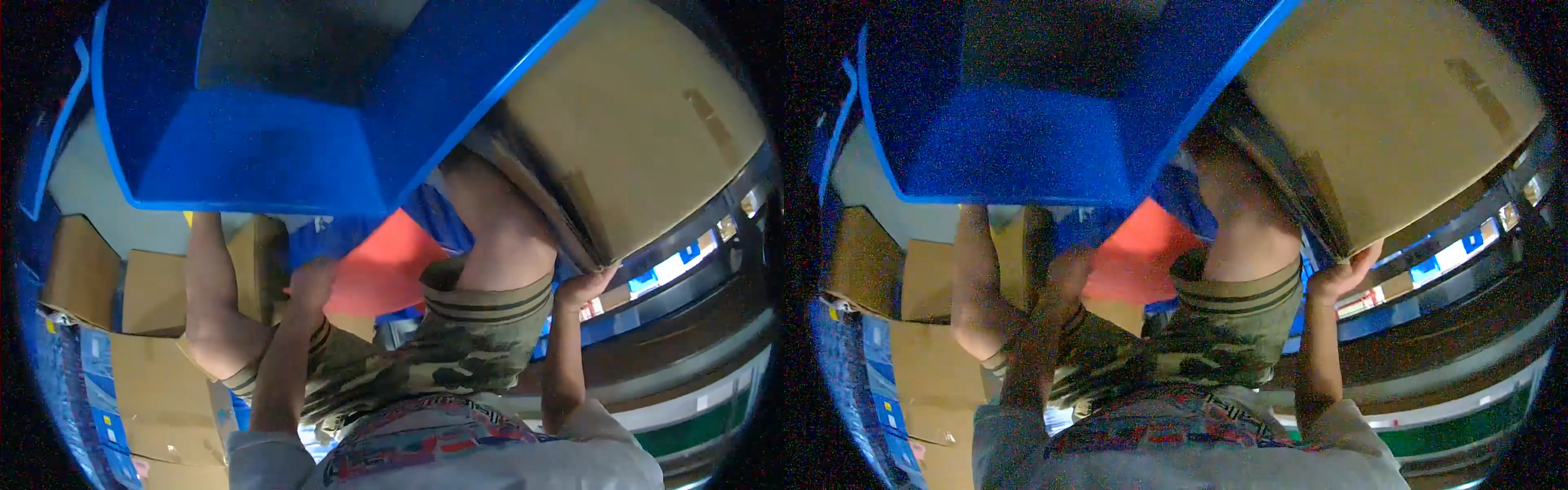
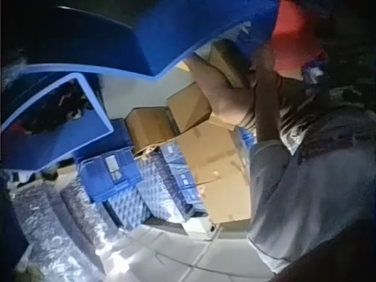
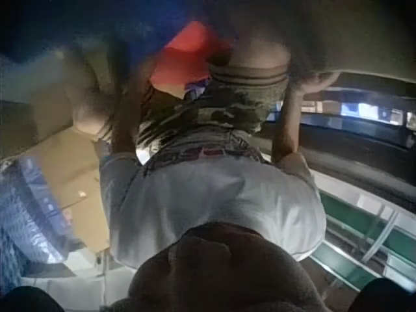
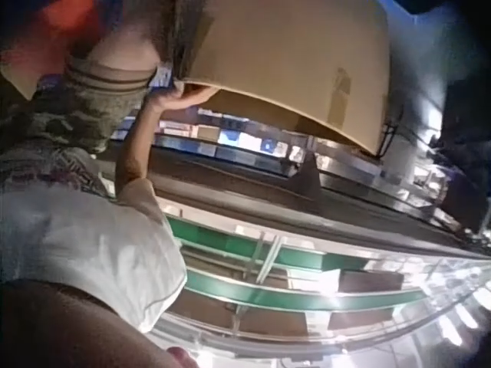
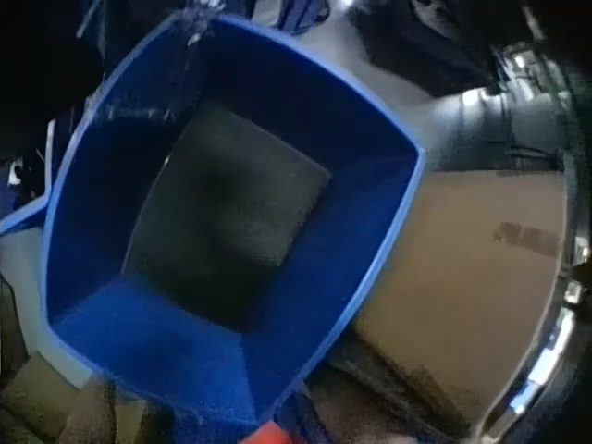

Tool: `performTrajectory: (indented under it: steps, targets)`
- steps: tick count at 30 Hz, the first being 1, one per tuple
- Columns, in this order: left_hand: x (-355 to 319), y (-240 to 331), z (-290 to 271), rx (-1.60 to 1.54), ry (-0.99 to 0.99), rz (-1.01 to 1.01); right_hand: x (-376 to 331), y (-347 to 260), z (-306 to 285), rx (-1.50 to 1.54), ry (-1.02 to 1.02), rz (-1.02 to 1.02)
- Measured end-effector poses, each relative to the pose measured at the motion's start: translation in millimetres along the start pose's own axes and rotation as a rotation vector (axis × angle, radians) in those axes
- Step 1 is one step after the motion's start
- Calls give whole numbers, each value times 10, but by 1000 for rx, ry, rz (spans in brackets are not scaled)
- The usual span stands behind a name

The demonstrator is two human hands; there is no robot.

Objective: Sorting small black plastic components from one blue storage bin to another.

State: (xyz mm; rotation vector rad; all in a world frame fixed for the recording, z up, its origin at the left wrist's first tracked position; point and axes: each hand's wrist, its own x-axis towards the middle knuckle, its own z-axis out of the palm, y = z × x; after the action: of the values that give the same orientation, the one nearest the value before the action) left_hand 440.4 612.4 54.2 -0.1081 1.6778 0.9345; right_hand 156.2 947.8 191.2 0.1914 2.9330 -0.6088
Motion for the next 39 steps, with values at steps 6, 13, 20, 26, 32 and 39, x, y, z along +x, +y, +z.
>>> performTrajectory:
  steps: [6, 13, 20, 26, 32, 39]
  targets:
    - [196, -314, 125, 254, -153, -21, 113, -147, 223, -202, 72, -181]
    - [1108, -479, -2529, 169, 32, 299, 214, 9, 153, -228, 381, -424]
    - [873, -1810, 382, 122, 115, 668, 35, -729, 309, 92, 541, -482]
    - [574, 260, -168, -213, 189, 223, -103, -287, 111, 126, 619, -363]
    - [436, 244, -168, -120, 490, 230, -250, -295, 120, 95, 529, -430]
    - [598, 4, -255, -132, 537, 216, -105, -148, 147, -96, 514, -428]
